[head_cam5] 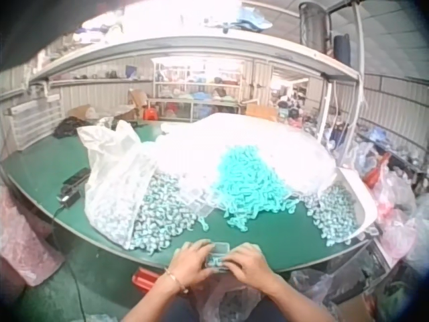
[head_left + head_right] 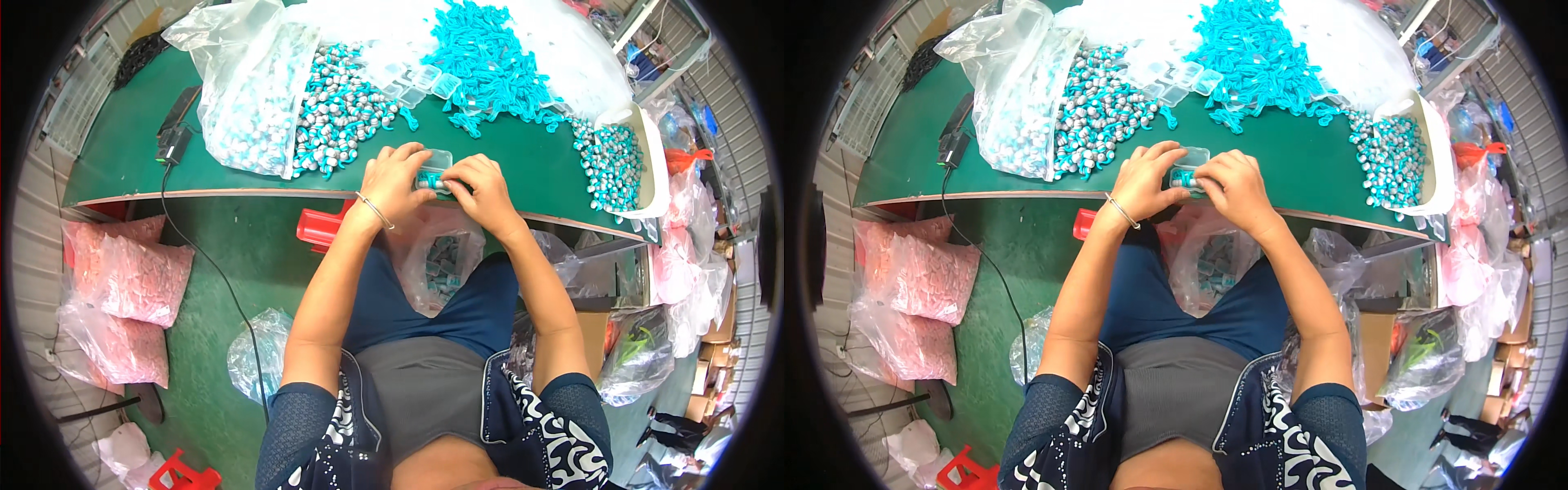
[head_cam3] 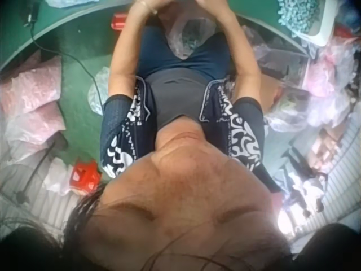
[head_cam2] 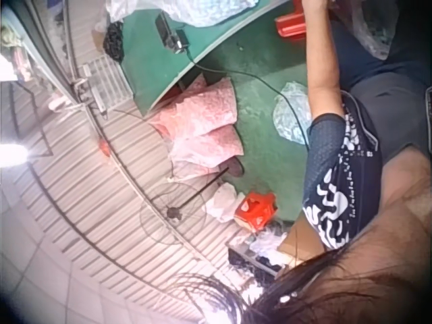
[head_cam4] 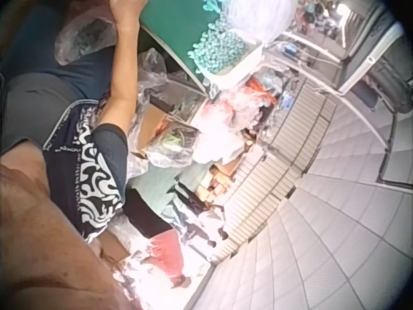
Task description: Packaging colorful beads and teal plastic pieces into compartmentalized clear plastic containers.
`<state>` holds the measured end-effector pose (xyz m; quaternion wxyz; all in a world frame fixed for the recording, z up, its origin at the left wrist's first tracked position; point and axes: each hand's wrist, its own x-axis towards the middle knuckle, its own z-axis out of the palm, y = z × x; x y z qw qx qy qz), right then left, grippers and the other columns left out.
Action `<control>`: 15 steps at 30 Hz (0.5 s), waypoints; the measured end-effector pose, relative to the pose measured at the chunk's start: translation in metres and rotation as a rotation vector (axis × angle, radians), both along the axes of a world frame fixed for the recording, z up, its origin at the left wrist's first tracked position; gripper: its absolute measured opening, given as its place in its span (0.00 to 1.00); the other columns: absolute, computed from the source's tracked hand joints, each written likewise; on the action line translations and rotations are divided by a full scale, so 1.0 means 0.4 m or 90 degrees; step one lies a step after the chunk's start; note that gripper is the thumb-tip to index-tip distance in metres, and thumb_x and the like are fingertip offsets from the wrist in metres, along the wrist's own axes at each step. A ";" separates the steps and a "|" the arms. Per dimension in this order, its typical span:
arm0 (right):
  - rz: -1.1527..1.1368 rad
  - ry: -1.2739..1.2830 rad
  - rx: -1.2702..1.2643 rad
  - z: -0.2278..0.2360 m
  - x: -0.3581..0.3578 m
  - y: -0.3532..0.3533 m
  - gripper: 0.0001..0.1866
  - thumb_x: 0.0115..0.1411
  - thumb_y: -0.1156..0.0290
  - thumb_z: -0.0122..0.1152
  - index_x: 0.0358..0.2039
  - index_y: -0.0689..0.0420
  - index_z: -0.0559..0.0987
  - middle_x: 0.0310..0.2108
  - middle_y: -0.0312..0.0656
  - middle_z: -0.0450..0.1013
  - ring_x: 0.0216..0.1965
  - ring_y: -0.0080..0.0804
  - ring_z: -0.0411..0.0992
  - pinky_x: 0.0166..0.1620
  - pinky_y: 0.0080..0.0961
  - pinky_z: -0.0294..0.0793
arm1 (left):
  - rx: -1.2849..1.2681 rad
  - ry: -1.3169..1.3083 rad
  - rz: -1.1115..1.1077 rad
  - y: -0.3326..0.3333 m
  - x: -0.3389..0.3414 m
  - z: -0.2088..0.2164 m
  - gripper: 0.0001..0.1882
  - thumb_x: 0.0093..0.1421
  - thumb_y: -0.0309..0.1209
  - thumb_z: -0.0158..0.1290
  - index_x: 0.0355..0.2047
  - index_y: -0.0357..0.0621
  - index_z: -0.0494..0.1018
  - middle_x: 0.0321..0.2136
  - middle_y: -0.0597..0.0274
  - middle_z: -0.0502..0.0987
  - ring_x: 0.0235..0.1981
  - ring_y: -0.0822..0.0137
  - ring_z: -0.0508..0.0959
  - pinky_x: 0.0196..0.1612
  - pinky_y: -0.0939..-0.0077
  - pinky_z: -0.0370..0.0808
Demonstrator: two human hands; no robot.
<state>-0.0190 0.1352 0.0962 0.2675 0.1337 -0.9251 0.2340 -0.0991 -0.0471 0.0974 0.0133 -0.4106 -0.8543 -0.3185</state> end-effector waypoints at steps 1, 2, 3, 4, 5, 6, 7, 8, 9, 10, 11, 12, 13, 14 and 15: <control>-0.008 0.007 0.006 0.000 0.000 -0.001 0.05 0.48 0.73 0.63 0.28 0.52 0.79 0.29 0.35 0.73 0.36 0.35 0.70 0.41 0.32 0.64 | 0.006 0.010 -0.003 0.000 -0.003 -0.004 0.32 0.43 0.37 0.64 0.51 0.49 0.70 0.54 0.61 0.68 0.50 0.54 0.68 0.49 0.60 0.66; -0.017 0.013 0.012 0.003 0.004 -0.004 0.05 0.48 0.73 0.63 0.28 0.52 0.78 0.29 0.35 0.72 0.36 0.35 0.69 0.41 0.33 0.64 | 0.012 0.020 -0.006 0.001 -0.007 -0.013 0.33 0.43 0.38 0.64 0.51 0.49 0.70 0.54 0.62 0.68 0.50 0.54 0.68 0.49 0.60 0.66; -0.025 0.018 0.019 0.006 0.008 -0.006 0.05 0.48 0.73 0.63 0.27 0.52 0.78 0.28 0.35 0.72 0.35 0.35 0.69 0.41 0.33 0.64 | 0.019 0.029 -0.010 0.002 -0.007 -0.018 0.33 0.42 0.38 0.64 0.51 0.49 0.71 0.53 0.62 0.68 0.49 0.54 0.68 0.49 0.60 0.66; -0.030 0.010 0.028 0.008 0.009 -0.008 0.04 0.48 0.73 0.63 0.27 0.53 0.78 0.28 0.35 0.72 0.35 0.35 0.69 0.41 0.33 0.64 | 0.018 0.031 -0.007 0.001 -0.008 -0.022 0.33 0.42 0.38 0.64 0.51 0.50 0.71 0.53 0.62 0.68 0.49 0.54 0.68 0.49 0.60 0.66; -0.035 0.003 0.036 0.010 0.010 -0.010 0.04 0.48 0.73 0.63 0.27 0.53 0.78 0.28 0.35 0.72 0.35 0.35 0.69 0.40 0.33 0.64 | 0.017 0.034 -0.004 -0.001 -0.008 -0.024 0.32 0.42 0.38 0.64 0.51 0.50 0.71 0.53 0.62 0.68 0.49 0.54 0.68 0.49 0.60 0.66; -0.042 -0.005 0.044 0.012 0.011 -0.011 0.04 0.48 0.73 0.62 0.27 0.53 0.78 0.27 0.35 0.71 0.35 0.35 0.69 0.40 0.33 0.64 | 0.017 0.037 -0.003 -0.001 -0.008 -0.024 0.32 0.42 0.39 0.64 0.51 0.50 0.71 0.53 0.63 0.68 0.49 0.54 0.68 0.49 0.61 0.66; -0.045 -0.016 0.047 0.014 0.012 -0.011 0.04 0.48 0.73 0.62 0.27 0.53 0.78 0.27 0.35 0.71 0.35 0.35 0.69 0.40 0.33 0.64 | 0.016 0.034 -0.003 -0.001 -0.007 -0.025 0.32 0.42 0.39 0.64 0.51 0.50 0.71 0.53 0.63 0.68 0.49 0.54 0.68 0.49 0.61 0.66; -0.047 -0.028 0.051 0.016 0.012 -0.011 0.04 0.48 0.73 0.62 0.27 0.53 0.77 0.27 0.35 0.71 0.35 0.35 0.69 0.40 0.34 0.64 | 0.016 0.030 -0.003 -0.001 -0.006 -0.025 0.32 0.42 0.39 0.64 0.51 0.50 0.71 0.53 0.63 0.68 0.49 0.54 0.68 0.49 0.61 0.65; -0.048 -0.040 0.054 0.019 0.011 -0.012 0.04 0.48 0.72 0.62 0.26 0.52 0.77 0.27 0.35 0.71 0.35 0.35 0.69 0.40 0.34 0.64 | 0.015 0.028 -0.001 -0.002 -0.007 -0.024 0.32 0.42 0.39 0.64 0.51 0.51 0.71 0.53 0.63 0.68 0.49 0.54 0.68 0.49 0.61 0.65; -0.046 -0.060 0.046 0.024 0.010 -0.013 0.04 0.48 0.72 0.62 0.27 0.53 0.77 0.27 0.35 0.71 0.34 0.36 0.70 0.39 0.34 0.64 | 0.018 0.029 -0.001 -0.003 -0.007 -0.025 0.32 0.42 0.39 0.64 0.50 0.51 0.71 0.53 0.63 0.68 0.49 0.54 0.68 0.49 0.61 0.65; -0.043 -0.080 0.037 0.031 0.009 -0.011 0.04 0.49 0.73 0.62 0.27 0.53 0.78 0.27 0.36 0.72 0.34 0.37 0.70 0.39 0.34 0.65 | 0.021 0.030 -0.001 -0.003 -0.008 -0.028 0.32 0.42 0.39 0.64 0.50 0.51 0.71 0.53 0.63 0.68 0.49 0.54 0.68 0.49 0.61 0.65; -0.042 -0.100 0.029 0.037 0.008 -0.008 0.04 0.49 0.73 0.61 0.28 0.53 0.78 0.27 0.36 0.72 0.34 0.37 0.70 0.38 0.35 0.66 | 0.025 0.030 -0.001 -0.002 -0.008 -0.030 0.32 0.42 0.39 0.64 0.50 0.51 0.71 0.53 0.62 0.68 0.49 0.54 0.68 0.49 0.61 0.65; -0.048 -0.097 0.002 0.035 0.002 -0.002 0.05 0.49 0.73 0.61 0.28 0.53 0.78 0.26 0.37 0.72 0.33 0.38 0.71 0.38 0.35 0.67 | 0.026 0.030 -0.001 -0.002 -0.008 -0.030 0.32 0.42 0.39 0.64 0.50 0.51 0.71 0.53 0.62 0.68 0.49 0.54 0.68 0.49 0.61 0.65; -0.054 -0.095 -0.024 0.030 -0.009 0.007 0.05 0.49 0.73 0.61 0.29 0.54 0.78 0.26 0.37 0.72 0.33 0.38 0.71 0.37 0.35 0.68 | 0.028 0.030 -0.001 -0.002 -0.008 -0.031 0.32 0.42 0.39 0.64 0.50 0.51 0.71 0.53 0.62 0.68 0.49 0.54 0.68 0.49 0.61 0.65; -0.060 -0.092 -0.052 0.028 -0.020 0.013 0.06 0.49 0.73 0.61 0.30 0.54 0.78 0.26 0.38 0.72 0.32 0.39 0.72 0.36 0.36 0.69 | 0.028 0.030 -0.001 -0.001 -0.008 -0.031 0.32 0.42 0.39 0.64 0.50 0.51 0.71 0.53 0.62 0.68 0.49 0.54 0.68 0.49 0.61 0.65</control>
